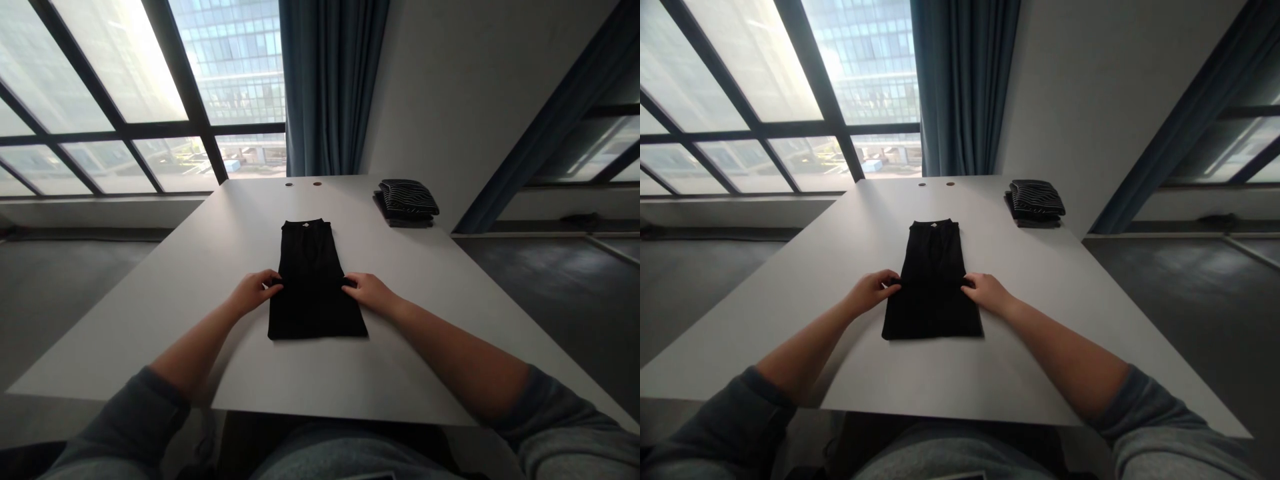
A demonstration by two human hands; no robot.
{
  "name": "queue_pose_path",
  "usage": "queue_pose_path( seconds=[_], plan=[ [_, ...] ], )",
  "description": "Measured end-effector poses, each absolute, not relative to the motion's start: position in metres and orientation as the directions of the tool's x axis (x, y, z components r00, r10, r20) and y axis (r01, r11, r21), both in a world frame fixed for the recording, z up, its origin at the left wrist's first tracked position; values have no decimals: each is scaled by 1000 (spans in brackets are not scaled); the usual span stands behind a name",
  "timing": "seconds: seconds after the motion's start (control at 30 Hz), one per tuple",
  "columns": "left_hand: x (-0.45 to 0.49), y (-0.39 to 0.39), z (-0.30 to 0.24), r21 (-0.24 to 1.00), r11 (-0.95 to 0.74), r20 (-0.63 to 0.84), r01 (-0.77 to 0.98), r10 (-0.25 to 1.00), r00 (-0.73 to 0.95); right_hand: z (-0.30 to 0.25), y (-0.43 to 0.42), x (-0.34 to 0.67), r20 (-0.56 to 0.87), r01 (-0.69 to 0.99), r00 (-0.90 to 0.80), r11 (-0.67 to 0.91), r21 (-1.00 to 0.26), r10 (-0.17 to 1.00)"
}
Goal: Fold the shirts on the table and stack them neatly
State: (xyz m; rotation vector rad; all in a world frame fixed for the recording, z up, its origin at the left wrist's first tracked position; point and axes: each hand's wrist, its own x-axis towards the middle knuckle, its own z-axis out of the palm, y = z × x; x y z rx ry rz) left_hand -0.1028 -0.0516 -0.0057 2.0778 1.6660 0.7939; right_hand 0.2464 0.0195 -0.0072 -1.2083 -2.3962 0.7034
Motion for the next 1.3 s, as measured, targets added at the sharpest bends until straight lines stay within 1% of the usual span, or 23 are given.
queue_pose_path(
  seconds=[0.07, 0.17, 0.27, 0.33, 0.43, 0.47, 0.5, 0.53, 0.57, 0.63, 0.67, 0.73, 0.8, 0.83, 0.93, 1.07, 1.13, 1.2, 1.3],
  plan=[
    [-104, -44, -24, 569, -228, 196, 790, 971, 139, -25, 24, 245, 170, 655, -567, 567, -499, 806],
    [-104, -40, -40, 497, -317, 246, 808, 944, 219, -38, 26, 249, 287, 620, -584, 646, -446, 759],
    [-101, -44, -35, 453, -390, 253, 802, 918, 304, -34, 27, 255, 297, 567, -652, 708, -421, 698],
    [-94, -51, -25, 399, -440, 245, 805, 896, 369, -26, 23, 258, 312, 534, -697, 757, -375, 646],
    [-79, -69, -11, 317, -568, 189, 759, 822, 537, -15, 7, 257, 345, 445, -774, 843, -302, 532],
    [-75, -74, -8, 311, -589, 167, 746, 806, 567, -12, 1, 256, 339, 413, -798, 862, -296, 499],
    [-72, -78, -6, 309, -575, 157, 757, 816, 556, -10, -4, 254, 326, 397, -811, 866, -304, 486],
    [-71, -80, -6, 309, -523, 162, 794, 852, 498, -9, -7, 254, 312, 409, -805, 854, -322, 504],
    [-71, -81, -8, 311, -439, 176, 843, 898, 403, -10, -8, 253, 304, 448, -778, 825, -346, 550],
    [-75, -78, -15, 319, -255, 192, 913, 961, 201, -14, -2, 254, 294, 555, -678, 732, -395, 673],
    [-77, -75, -18, 318, -196, 184, 928, 973, 142, -17, 3, 255, 280, 598, -633, 686, -415, 721],
    [-80, -69, -24, 294, -157, 139, 943, 983, 120, -24, 13, 256, 231, 642, -603, 636, -428, 764],
    [-79, -69, -25, 250, -150, 111, 957, 986, 126, -29, 18, 256, 169, 654, -630, 636, -410, 758],
    [-77, -72, -24, 229, -147, 120, 962, 985, 122, -30, 16, 256, 150, 662, -638, 638, -394, 755],
    [-68, -90, -19, 202, -210, 179, 957, 968, 175, -28, -3, 258, 136, 696, -629, 632, -339, 765],
    [-59, -123, -22, 227, -369, 167, 901, 927, 337, -23, -48, 266, 173, 722, -610, 632, -282, 774],
    [-57, -136, -26, 228, -437, 158, 870, 898, 410, -25, -69, 270, 215, 687, -640, 675, -267, 737],
    [-56, -146, -29, 214, -516, 139, 829, 856, 498, -28, -84, 274, 237, 628, -698, 736, -251, 676],
    [-55, -156, -26, 189, -595, 105, 781, 803, 586, -31, -97, 277, 200, 562, -769, 791, -242, 607]
  ],
)
